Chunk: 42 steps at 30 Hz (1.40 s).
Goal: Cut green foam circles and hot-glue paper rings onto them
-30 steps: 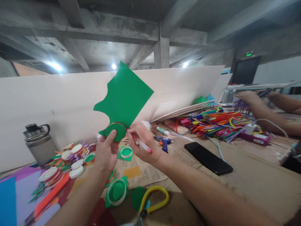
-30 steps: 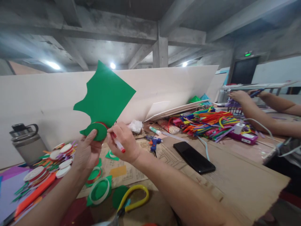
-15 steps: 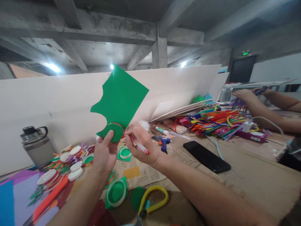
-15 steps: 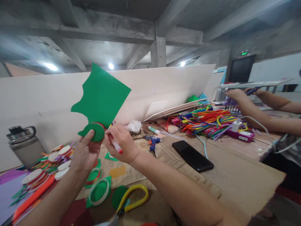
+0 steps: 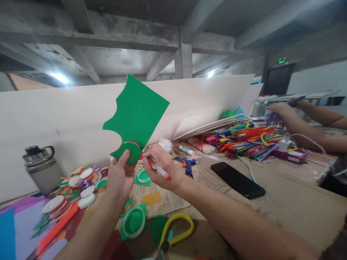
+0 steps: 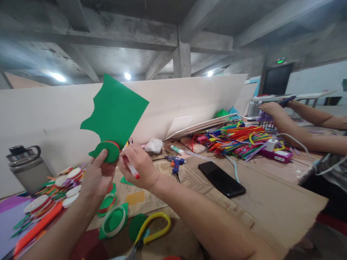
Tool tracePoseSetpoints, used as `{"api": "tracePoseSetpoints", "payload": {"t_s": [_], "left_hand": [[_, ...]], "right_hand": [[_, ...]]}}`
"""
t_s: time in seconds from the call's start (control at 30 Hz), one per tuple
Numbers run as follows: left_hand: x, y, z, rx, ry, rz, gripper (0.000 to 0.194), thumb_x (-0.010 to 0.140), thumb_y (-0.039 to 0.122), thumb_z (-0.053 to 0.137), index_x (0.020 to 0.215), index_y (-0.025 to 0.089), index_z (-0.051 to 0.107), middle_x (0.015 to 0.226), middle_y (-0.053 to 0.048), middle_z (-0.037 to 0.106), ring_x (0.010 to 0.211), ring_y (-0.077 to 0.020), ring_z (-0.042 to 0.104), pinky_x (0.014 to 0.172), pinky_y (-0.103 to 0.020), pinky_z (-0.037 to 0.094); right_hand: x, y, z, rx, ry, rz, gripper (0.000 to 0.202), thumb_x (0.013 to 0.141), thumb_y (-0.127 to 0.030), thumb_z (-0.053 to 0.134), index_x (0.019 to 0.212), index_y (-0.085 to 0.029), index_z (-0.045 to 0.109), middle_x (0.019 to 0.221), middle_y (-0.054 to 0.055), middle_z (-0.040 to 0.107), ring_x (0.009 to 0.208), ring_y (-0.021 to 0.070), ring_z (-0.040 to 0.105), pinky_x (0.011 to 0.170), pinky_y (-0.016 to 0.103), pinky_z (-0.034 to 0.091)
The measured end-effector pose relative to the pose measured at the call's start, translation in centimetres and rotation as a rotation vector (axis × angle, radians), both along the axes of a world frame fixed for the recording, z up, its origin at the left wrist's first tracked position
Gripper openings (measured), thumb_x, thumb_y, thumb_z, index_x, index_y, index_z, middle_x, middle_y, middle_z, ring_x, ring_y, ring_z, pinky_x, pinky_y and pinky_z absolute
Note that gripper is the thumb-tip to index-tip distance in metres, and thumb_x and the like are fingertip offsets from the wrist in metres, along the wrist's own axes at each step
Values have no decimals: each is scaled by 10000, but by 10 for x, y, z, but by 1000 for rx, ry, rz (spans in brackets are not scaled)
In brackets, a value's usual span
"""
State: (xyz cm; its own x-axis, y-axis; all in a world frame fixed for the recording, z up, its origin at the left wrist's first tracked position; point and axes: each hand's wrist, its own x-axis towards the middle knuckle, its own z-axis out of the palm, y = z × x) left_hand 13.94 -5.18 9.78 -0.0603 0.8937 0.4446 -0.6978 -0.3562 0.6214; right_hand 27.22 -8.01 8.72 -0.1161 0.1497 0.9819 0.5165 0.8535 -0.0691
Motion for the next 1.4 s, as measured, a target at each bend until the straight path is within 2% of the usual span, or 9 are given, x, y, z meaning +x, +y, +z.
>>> {"api": "tracePoseSetpoints", "payload": {"t_s": [0.3,0.5,0.67,0.73,0.87,1.0,1.13,1.27,1.4], "left_hand": [[-2,-1,3,-45,-25,15,180,636,144,793,753,168,659,734,17,725,688,-104,678,693,-189,524],[-2,-2,3,-55,-16,-21,185,672,192,779,825,172,677,861,-15,746,772,-127,691,798,-258,536],[-1,-1,0,-42,-14,-20,199,684,185,770,868,189,694,917,-25,748,829,-137,690,817,-269,535],[0,-1,-2,-3,14,-9,235,686,189,769,911,192,700,939,-36,746,875,-151,687,848,-280,524],[3,-6,-5,71,83,10,256,688,197,763,938,188,707,960,-47,742,942,-178,672,913,-311,490],[4,-11,-7,82,188,63,182,704,213,749,882,189,714,955,-39,737,960,-188,658,909,-313,476],[5,-13,-9,64,220,76,185,696,220,751,876,191,715,919,-39,737,952,-204,655,904,-332,468],[7,-13,-9,79,184,-3,267,667,178,772,925,190,702,895,-37,736,912,-192,660,902,-341,464],[8,-14,-9,61,177,-23,344,660,163,774,992,181,685,918,-47,734,913,-188,662,901,-336,461]], "right_hand": [[-3,-2,0,0,-15,23,99,822,-123,494,850,-214,466,797,48,564,817,185,566,767,334,487],[-1,-7,2,-114,64,11,77,841,-165,472,784,-214,486,744,26,563,732,172,544,706,316,444],[-2,-2,2,-264,229,35,226,924,-259,357,732,-208,466,779,39,525,817,193,506,757,351,404],[-5,4,1,-392,346,118,237,940,-313,361,754,-208,466,753,16,504,766,172,491,726,331,402],[-12,17,-3,-696,594,464,221,870,-420,542,924,-226,450,681,-56,448,571,108,425,551,255,372],[-15,24,-7,-862,673,674,375,707,-448,724,785,-216,439,633,-85,400,491,70,385,482,233,320],[-14,23,-7,-857,688,678,372,687,-435,747,694,-198,460,589,-86,391,502,73,407,502,234,323],[-12,19,-6,-861,734,688,327,703,-418,736,736,-195,500,625,-76,428,522,72,390,530,235,345],[-12,18,-5,-863,733,683,306,708,-405,735,764,-191,523,649,-62,458,533,73,393,533,230,345]]}}
